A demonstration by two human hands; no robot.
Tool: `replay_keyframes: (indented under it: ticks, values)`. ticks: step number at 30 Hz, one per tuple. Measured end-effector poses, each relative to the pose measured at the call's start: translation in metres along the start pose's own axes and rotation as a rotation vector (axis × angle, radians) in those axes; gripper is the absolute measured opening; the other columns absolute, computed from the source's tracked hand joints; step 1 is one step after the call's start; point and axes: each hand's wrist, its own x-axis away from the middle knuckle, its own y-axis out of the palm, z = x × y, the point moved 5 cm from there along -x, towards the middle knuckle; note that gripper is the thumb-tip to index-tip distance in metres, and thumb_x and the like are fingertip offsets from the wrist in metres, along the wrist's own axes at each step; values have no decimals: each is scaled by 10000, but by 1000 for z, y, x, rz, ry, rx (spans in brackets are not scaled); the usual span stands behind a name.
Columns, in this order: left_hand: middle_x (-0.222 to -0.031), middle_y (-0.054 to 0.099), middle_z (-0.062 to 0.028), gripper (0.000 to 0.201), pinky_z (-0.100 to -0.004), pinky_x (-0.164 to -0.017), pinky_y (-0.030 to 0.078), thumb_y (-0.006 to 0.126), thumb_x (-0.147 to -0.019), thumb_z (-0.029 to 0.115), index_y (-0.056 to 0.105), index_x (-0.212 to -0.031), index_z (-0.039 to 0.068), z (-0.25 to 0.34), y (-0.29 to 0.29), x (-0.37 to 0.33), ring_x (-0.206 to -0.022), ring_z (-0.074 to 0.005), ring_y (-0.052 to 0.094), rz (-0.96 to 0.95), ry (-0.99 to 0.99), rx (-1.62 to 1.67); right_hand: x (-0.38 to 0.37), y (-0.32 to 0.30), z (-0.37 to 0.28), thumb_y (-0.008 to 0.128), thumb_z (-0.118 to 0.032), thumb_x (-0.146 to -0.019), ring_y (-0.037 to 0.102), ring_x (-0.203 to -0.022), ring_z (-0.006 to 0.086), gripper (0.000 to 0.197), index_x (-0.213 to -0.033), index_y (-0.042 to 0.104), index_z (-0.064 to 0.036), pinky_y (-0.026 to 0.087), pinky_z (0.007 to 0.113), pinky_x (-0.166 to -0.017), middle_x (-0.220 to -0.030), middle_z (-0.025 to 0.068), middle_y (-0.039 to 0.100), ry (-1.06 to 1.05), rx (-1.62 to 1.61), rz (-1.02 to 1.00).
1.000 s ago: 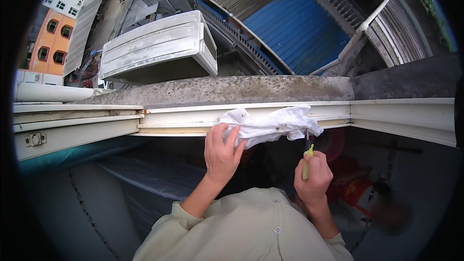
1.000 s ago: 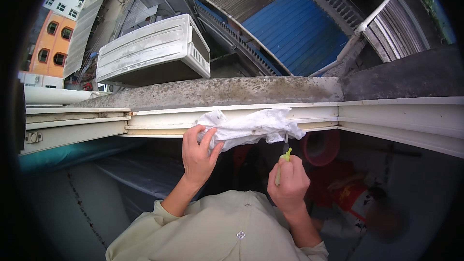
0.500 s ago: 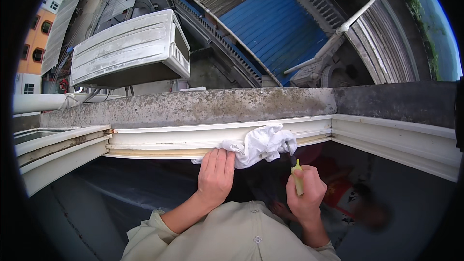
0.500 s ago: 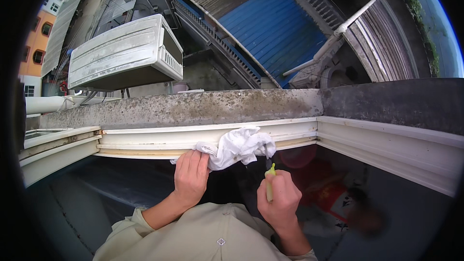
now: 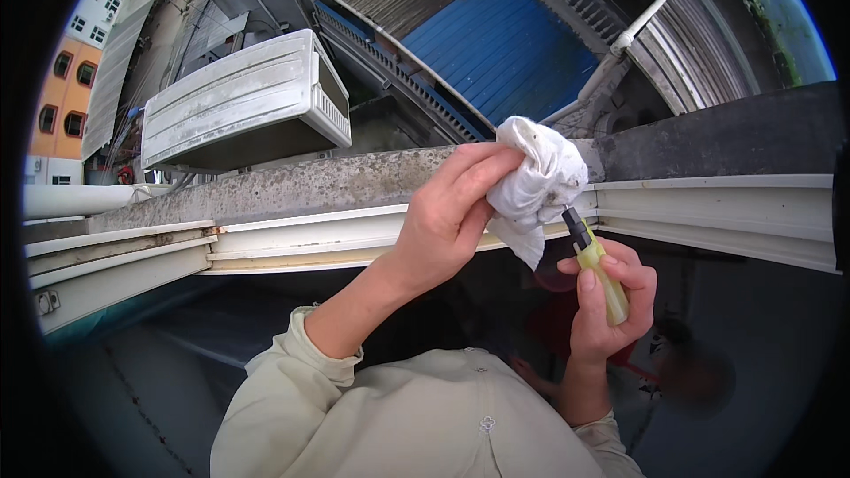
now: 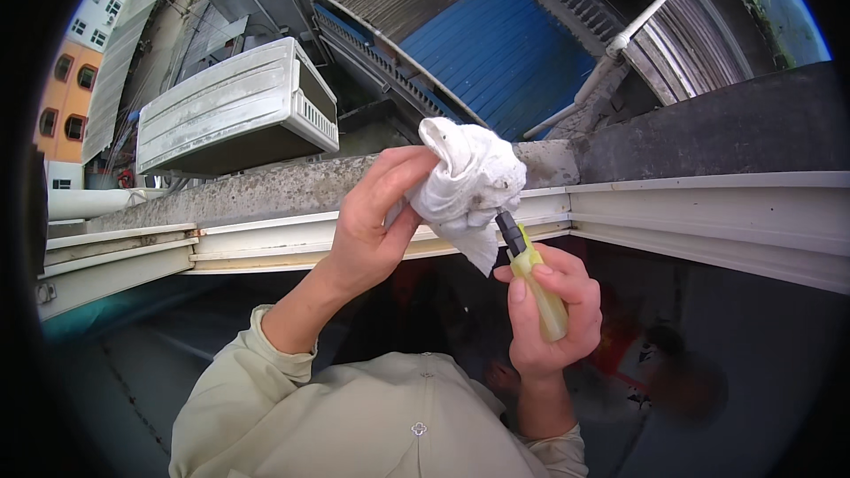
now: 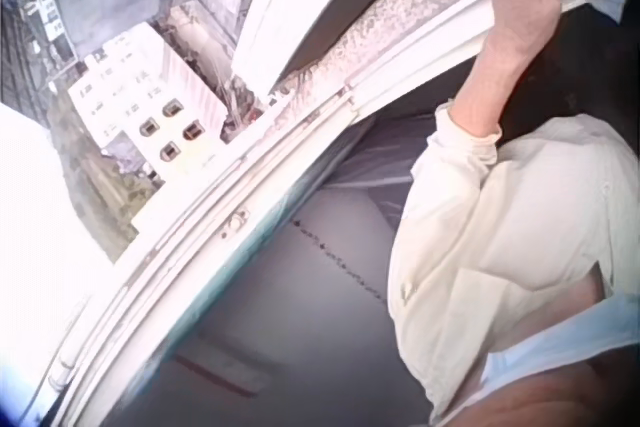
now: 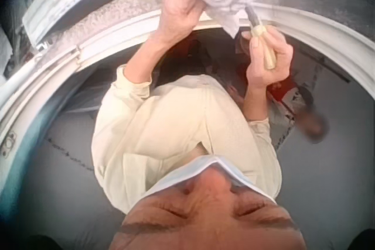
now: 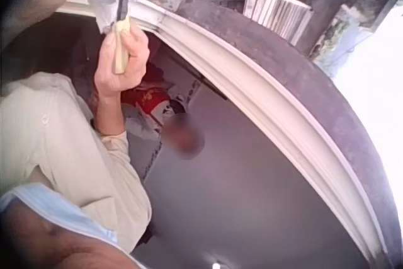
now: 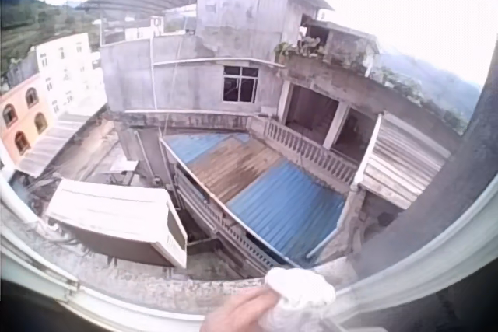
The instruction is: The person cleans a window frame using a white cloth and a yellow-handled tool. They scrape and wipe the lower and side sections of the frame, then briefly hand the cloth to a second person who rinses it in a pink basin before returning it. The person resumes cleaning the frame.
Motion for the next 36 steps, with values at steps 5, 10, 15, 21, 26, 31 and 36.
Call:
replay_keyframes:
  ticks: [5, 10, 15, 21, 26, 31, 36]
  values:
    - [-1013, 517, -60, 546, -329, -813, 483, 870, -648, 78, 713, -1171, 66, 38, -32, -82, -929, -209, 536, -79, 202, -357, -22, -28, -23, 556, 63, -906, 682, -780, 284, 222, -1110, 490, 5, 596, 351, -721, -1108, 322, 597, -309, 167, 199]
    - [-1006, 522, -54, 489, -368, -760, 475, 875, -609, 191, 732, -1069, 103, 41, -36, -50, -912, -242, 516, -138, 249, -639, -6, -54, 1, 633, 91, -865, 682, -795, 255, 199, -1042, 563, 33, 598, 343, -733, -1046, 243, 648, -166, 399, 175]
    - [-1033, 556, -86, 359, -384, -757, 433, 806, -688, 78, 690, -1028, 63, -8, 2, 40, -927, -265, 549, -428, -24, -761, 14, -52, 43, 685, 83, -785, 654, -768, 336, 213, -960, 590, 9, 532, 385, -687, -891, 173, 643, 25, 586, -100]
    - [-1018, 581, -82, 446, -387, -733, 434, 722, -772, 32, 651, -1212, 44, -22, 32, 86, -919, -267, 574, -374, -103, -782, 15, -43, 46, 714, 75, -767, 664, -782, 359, 235, -966, 609, 6, 548, 406, -688, -927, 196, 655, -105, 591, -95]
    - [-1020, 590, -89, 369, -392, -782, 464, 645, -792, -34, 674, -1147, 59, -27, 30, 81, -944, -290, 585, -451, -154, -718, 6, -34, 58, 721, 68, -773, 661, -771, 355, 232, -966, 607, 10, 541, 394, -680, -931, 188, 654, -95, 411, -207]
    - [-1034, 595, -100, 351, -418, -813, 478, 627, -779, -65, 679, -1102, 62, -28, 16, 80, -954, -309, 589, -423, -200, -649, 6, -46, 61, 709, 42, -778, 645, -718, 339, 154, -889, 607, 14, 516, 383, -635, -821, 162, 626, 135, 405, -311]
    - [-1035, 587, -119, 378, -419, -813, 494, 690, -793, 4, 633, -1166, 34, -25, 27, 76, -942, -320, 589, -430, -206, -689, -19, -51, 65, 701, -22, -779, 643, -655, 333, 133, -830, 586, 19, 502, 361, -608, -711, 156, 630, 220, 423, -228]
